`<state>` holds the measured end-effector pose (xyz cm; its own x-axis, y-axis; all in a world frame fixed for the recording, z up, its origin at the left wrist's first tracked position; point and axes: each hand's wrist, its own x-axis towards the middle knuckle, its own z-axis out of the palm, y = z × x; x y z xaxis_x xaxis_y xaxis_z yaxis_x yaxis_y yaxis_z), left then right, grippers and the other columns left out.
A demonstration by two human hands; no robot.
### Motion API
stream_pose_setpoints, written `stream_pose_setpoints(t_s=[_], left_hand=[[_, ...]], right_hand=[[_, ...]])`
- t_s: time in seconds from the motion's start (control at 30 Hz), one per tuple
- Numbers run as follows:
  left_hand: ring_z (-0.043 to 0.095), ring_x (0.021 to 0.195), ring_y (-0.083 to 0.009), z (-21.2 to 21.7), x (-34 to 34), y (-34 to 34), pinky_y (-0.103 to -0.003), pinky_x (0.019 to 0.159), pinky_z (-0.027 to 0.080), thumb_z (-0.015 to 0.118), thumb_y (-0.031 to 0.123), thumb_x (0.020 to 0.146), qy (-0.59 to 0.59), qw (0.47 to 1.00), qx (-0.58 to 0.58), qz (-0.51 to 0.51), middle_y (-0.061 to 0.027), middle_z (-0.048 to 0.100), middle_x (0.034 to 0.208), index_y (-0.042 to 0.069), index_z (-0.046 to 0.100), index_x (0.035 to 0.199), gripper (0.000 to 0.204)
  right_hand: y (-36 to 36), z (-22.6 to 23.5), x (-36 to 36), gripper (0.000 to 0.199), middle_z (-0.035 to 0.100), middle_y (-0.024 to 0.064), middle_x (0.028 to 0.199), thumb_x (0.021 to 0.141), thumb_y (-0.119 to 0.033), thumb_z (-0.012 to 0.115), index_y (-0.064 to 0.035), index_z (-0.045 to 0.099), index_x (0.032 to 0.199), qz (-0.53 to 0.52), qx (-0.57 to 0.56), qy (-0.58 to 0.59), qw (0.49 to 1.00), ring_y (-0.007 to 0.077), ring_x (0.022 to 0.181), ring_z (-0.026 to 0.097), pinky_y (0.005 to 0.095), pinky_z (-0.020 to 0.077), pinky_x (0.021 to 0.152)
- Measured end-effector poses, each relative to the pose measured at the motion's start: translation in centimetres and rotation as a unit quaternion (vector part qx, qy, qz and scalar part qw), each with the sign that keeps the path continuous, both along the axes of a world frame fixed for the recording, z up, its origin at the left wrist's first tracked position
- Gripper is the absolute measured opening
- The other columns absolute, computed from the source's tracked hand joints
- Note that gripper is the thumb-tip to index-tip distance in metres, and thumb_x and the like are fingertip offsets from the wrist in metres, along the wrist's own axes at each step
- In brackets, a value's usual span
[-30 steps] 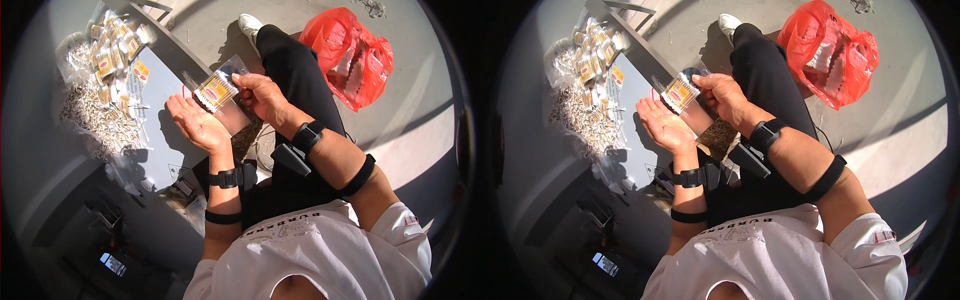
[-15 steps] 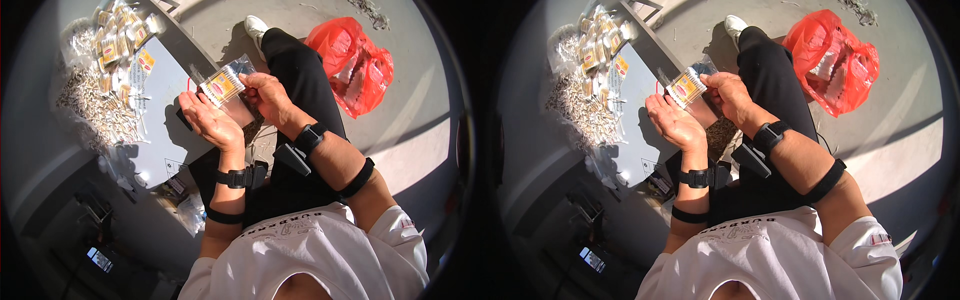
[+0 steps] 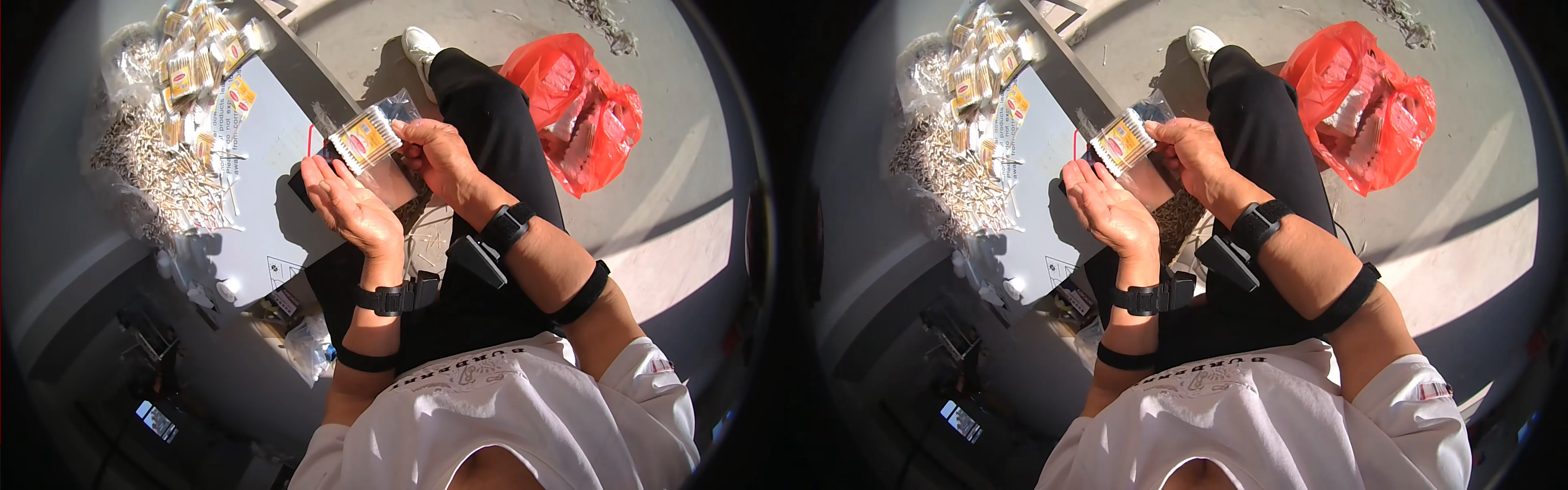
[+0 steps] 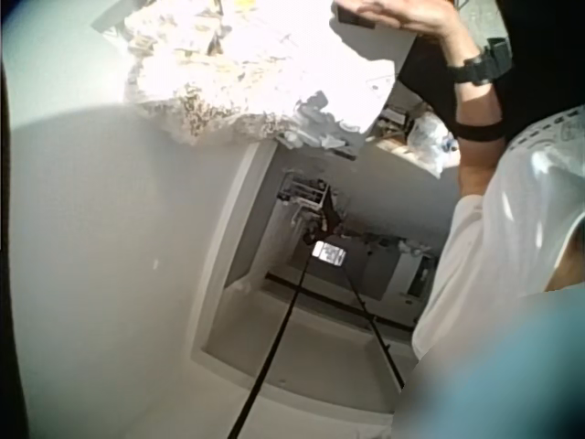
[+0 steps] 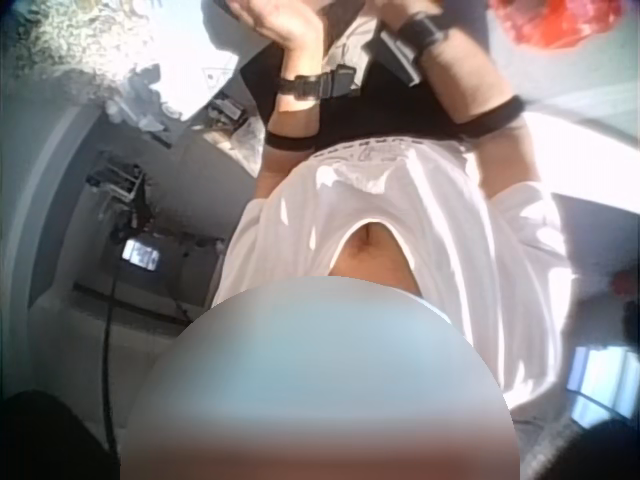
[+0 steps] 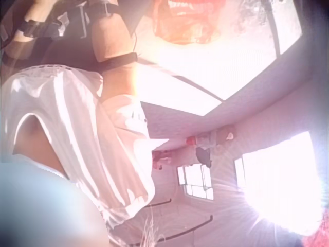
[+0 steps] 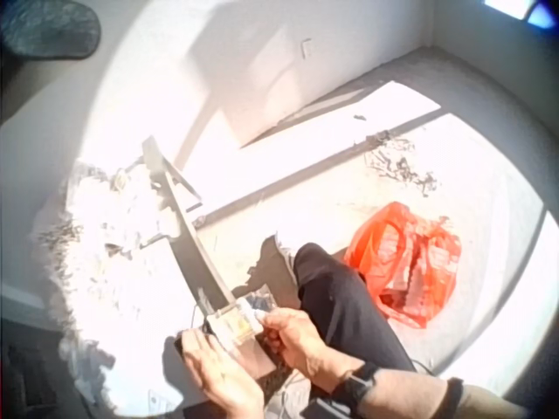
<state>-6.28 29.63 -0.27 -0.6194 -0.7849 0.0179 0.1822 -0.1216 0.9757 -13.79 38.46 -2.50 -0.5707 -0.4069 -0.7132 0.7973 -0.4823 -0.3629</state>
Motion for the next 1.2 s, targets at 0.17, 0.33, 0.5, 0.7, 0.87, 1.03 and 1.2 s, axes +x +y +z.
stream_pose_setpoints(t_s=[0.17, 0.33, 0.5, 0.7, 0.87, 1.03, 1.2], left_hand=[[0.014, 0.146, -0.0309, -0.2, 0.4, -0.1, -0.045, 0.118, 0.015, 0.045, 0.033, 0.1, 0.014, 1.0, -0.005, -0.013, -0.0193, 0.02, 0.154, -0.004, 0.024, 0.145, 0.062], [0.015, 0.146, -0.0312, -0.4, -0.9, -2.2, -0.046, 0.118, 0.015, 0.045, 0.034, 0.1, 0.025, 1.0, 0.005, -0.007, -0.0195, 0.019, 0.154, -0.003, 0.022, 0.146, 0.063], [0.015, 0.146, -0.0317, -0.6, -2.4, -2.8, -0.045, 0.119, 0.015, 0.043, 0.038, 0.101, 0.051, 0.998, 0.023, -0.026, -0.0207, 0.016, 0.155, -0.002, 0.018, 0.148, 0.066], [0.021, 0.144, -0.0309, -0.7, -2.5, -2.3, -0.045, 0.118, 0.017, 0.041, 0.04, 0.102, 0.036, 0.999, 0.004, -0.03, -0.0215, 0.02, 0.153, -0.003, 0.018, 0.147, 0.067], [0.018, 0.145, -0.0304, -0.6, -2.3, -2.3, -0.044, 0.119, 0.016, 0.041, 0.041, 0.101, 0.044, 0.999, 0.025, -0.021, -0.0214, 0.019, 0.153, -0.003, 0.019, 0.147, 0.068], [0.015, 0.146, -0.03, -0.9, -1.5, -1.9, -0.044, 0.119, 0.013, 0.041, 0.041, 0.101, 0.047, 0.998, 0.023, -0.02, -0.0201, 0.018, 0.155, -0.004, 0.018, 0.147, 0.068], [0.014, 0.146, -0.0304, -0.7, -1.7, -1.5, -0.043, 0.12, 0.013, 0.044, 0.038, 0.1, 0.054, 0.998, 0.025, -0.038, -0.0228, 0.017, 0.154, -0.003, 0.017, 0.148, 0.069]], right_hand=[[-0.1, -0.2, -0.5, 0.023, 0.052, -0.0011, 0.063, 0.086, -0.018, 0.072, -0.0072, 0.061, 0.069, 0.024, 0.016, 0.027, 0.999, 0.0067, 0.054, 0.042, 0.0217, 0.0308, 0.046], [-0.9, -0.1, -2.3, 0.029, 0.056, -0.003, 0.063, 0.085, -0.031, 0.075, -0.0067, 0.065, 0.073, 0.043, 0.115, 0.174, 0.977, 0.0051, 0.054, 0.046, 0.0222, 0.0322, 0.042], [-2.4, -0.9, -2.5, 0.022, 0.06, -0.0027, 0.068, 0.085, -0.02, 0.075, -0.0004, 0.07, 0.078, 0.039, 0.161, 0.265, 0.95, 0.0039, 0.062, 0.049, 0.022, 0.0421, 0.059], [-2.6, -1.2, -2.2, 0.02, 0.063, -0.0013, 0.071, 0.084, -0.018, 0.076, 0.0003, 0.071, 0.079, 0.017, 0.121, 0.242, 0.963, 0.0046, 0.064, 0.052, 0.0214, 0.0422, 0.059], [-2.3, -1.2, -2.2, 0.016, 0.064, -0.0007, 0.072, 0.084, -0.015, 0.076, 0.0003, 0.071, 0.081, 0.024, 0.118, 0.23, 0.966, 0.0053, 0.064, 0.053, 0.0218, 0.0436, 0.059], [-2.5, -1.1, -1.8, 0.014, 0.066, 0.0002, 0.075, 0.082, -0.011, 0.077, 0.0007, 0.071, 0.085, 0.016, 0.082, 0.218, 0.972, 0.0069, 0.067, 0.057, 0.023, 0.0469, 0.063], [-2.4, -1.6, -1.7, 0.014, 0.068, 0.0012, 0.08, 0.08, -0.01, 0.078, 0.0005, 0.072, 0.088, 0.024, 0.09, 0.243, 0.965, 0.0072, 0.07, 0.059, 0.023, 0.0475, 0.065]])
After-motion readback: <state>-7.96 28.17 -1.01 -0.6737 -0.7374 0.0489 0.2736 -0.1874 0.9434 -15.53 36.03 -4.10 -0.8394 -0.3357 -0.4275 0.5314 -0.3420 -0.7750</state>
